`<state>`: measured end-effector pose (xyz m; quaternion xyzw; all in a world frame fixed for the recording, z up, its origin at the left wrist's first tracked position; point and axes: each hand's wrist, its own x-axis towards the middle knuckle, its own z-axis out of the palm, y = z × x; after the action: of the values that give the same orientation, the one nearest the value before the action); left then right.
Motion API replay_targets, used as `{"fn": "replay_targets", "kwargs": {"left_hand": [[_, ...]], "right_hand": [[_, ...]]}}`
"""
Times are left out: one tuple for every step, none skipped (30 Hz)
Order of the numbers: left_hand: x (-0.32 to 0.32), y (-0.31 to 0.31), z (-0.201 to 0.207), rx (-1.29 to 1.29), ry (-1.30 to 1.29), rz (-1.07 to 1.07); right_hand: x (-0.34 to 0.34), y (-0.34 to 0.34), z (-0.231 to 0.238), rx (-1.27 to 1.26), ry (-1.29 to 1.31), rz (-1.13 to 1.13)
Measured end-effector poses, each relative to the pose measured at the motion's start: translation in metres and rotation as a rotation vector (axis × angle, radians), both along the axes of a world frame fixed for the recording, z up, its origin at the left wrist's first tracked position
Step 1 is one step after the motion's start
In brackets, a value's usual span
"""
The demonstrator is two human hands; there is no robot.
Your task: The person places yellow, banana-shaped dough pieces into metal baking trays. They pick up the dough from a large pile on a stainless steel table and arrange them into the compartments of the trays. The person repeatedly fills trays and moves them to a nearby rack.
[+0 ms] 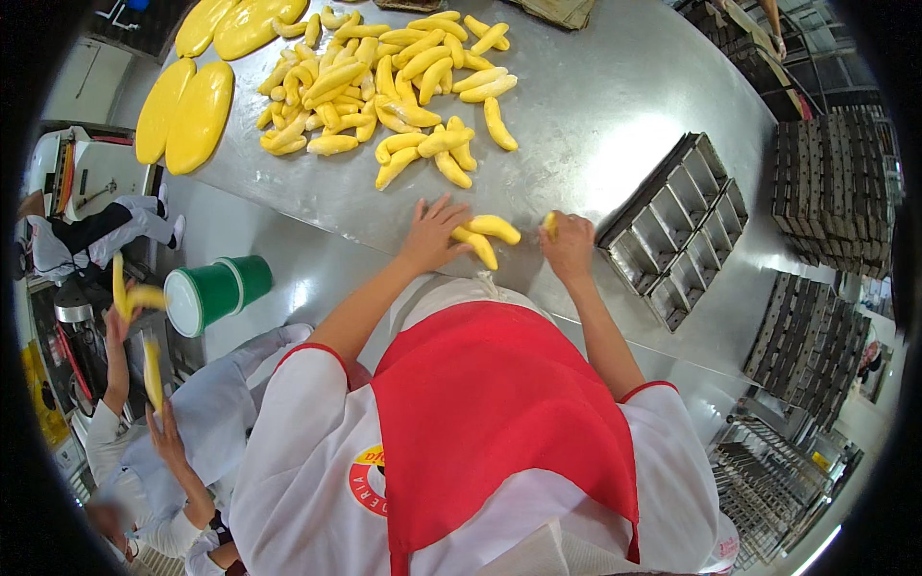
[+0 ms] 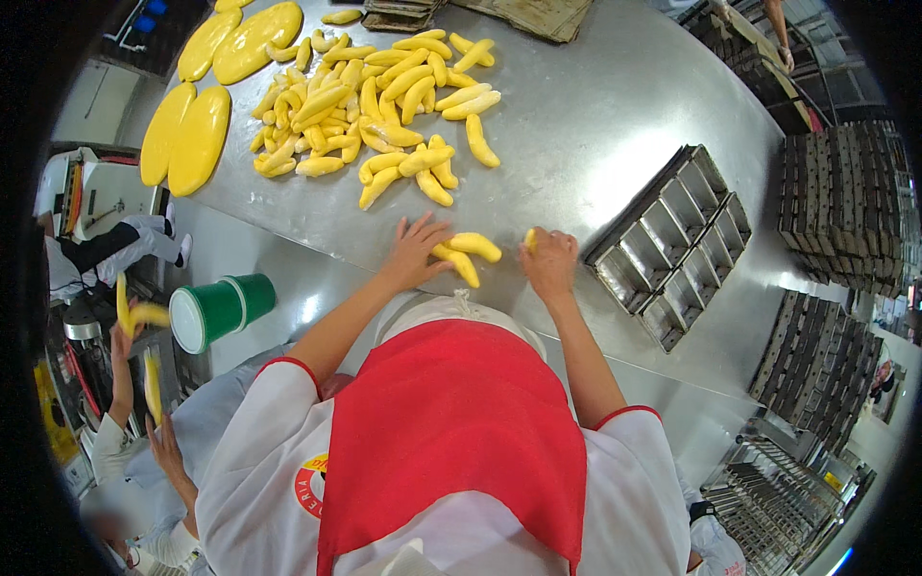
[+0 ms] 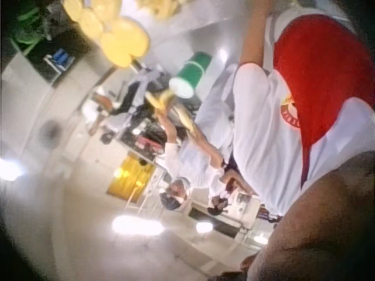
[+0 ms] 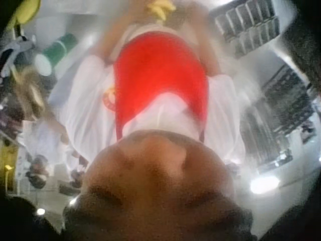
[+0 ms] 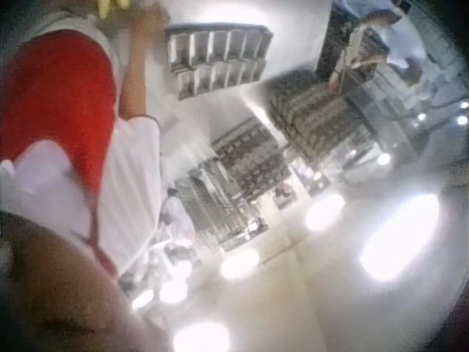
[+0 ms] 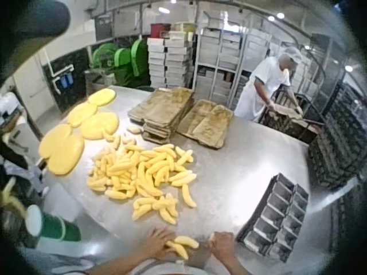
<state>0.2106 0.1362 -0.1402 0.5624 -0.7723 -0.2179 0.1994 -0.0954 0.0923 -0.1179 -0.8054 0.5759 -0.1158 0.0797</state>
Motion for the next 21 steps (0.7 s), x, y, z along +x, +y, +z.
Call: {"fn": "replay_targets", "kwargs": {"left_hand": [[0.013, 0.008, 0.0, 0.069, -0.038, 0.001], [0.021, 0.015, 0.0, 0.139, -0.075, 0.002], [0.024, 0.019, 0.0, 0.181, -0.016, 0.06], [0.027, 0.012, 0.002, 0.219, 0.042, 0.114], [0.029, 0.007, 0.004, 0.257, 0.1, 0.168], [0.021, -0.001, 0.015, 0.213, 0.113, 0.087], [0.006, -0.012, 0.034, 0.166, 0.13, 0.014], [-0.006, -0.018, 0.044, 0.116, 0.147, -0.072], [-0.012, -0.016, 0.042, 0.09, 0.079, -0.172], [-0.027, -0.017, 0.037, 0.049, 0.02, -0.284], [-0.042, -0.016, 0.031, 0.005, -0.039, -0.398], [-0.058, -0.016, 0.029, 0.037, -0.054, -0.336], [-0.065, -0.013, 0.026, 0.069, -0.073, -0.277], [-0.068, -0.015, 0.021, 0.104, -0.097, -0.212], [-0.073, -0.02, 0.016, 0.19, -0.101, -0.179], [-0.072, -0.023, 0.012, 0.281, -0.118, -0.129], [-0.075, -0.028, 0.007, 0.371, -0.137, -0.075], [-0.078, -0.034, 0.005, 0.479, -0.044, -0.014], [-0.08, -0.04, 0.004, 0.586, 0.049, 0.06], [-0.083, -0.044, 0.003, 0.691, 0.144, 0.138], [-0.089, -0.048, 0.005, 0.742, 0.387, 0.195]], "right_hand": [[-0.008, 0.003, 0.004, -0.079, -0.038, -0.029], [-0.013, 0.003, 0.007, -0.025, -0.223, -0.127], [-0.017, 0.002, 0.018, 0.038, -0.403, -0.224], [-0.02, -0.001, 0.029, 0.095, -0.582, -0.326], [-0.022, -0.003, 0.036, 0.172, -0.827, -0.405], [-0.025, -0.004, 0.041, 0.245, -1.075, -0.494], [-0.028, -0.005, 0.049, 0.316, -1.322, -0.576], [-0.03, -0.003, 0.06, 0.373, -1.364, -0.605], [-0.032, -0.003, 0.075, 0.424, -1.408, -0.629], [-0.04, -0.005, 0.09, 0.451, -1.449, -0.652], [-0.043, -0.007, 0.102, 0.468, -1.433, -0.657], [-0.052, -0.008, 0.121, 0.454, -1.44, -0.649], [-0.062, -0.008, 0.141, 0.439, -1.45, -0.642], [-0.071, -0.005, 0.164, 0.261, -1.365, -0.564], [-0.08, 0.0, 0.187, 0.101, -1.27, -0.489], [-0.09, 0.0, 0.204, -0.05, -1.302, -0.476], [-0.11, 0.008, 0.213, -0.227, -1.169, -0.322], [-0.127, 0.017, 0.213, -0.327, -1.09, -0.289], [-0.139, 0.023, 0.207, -0.419, -1.012, -0.248], [-0.149, 0.028, 0.192, -0.344, -0.811, -0.266], [-0.159, 0.035, 0.165, -0.27, -0.612, -0.289]]}}
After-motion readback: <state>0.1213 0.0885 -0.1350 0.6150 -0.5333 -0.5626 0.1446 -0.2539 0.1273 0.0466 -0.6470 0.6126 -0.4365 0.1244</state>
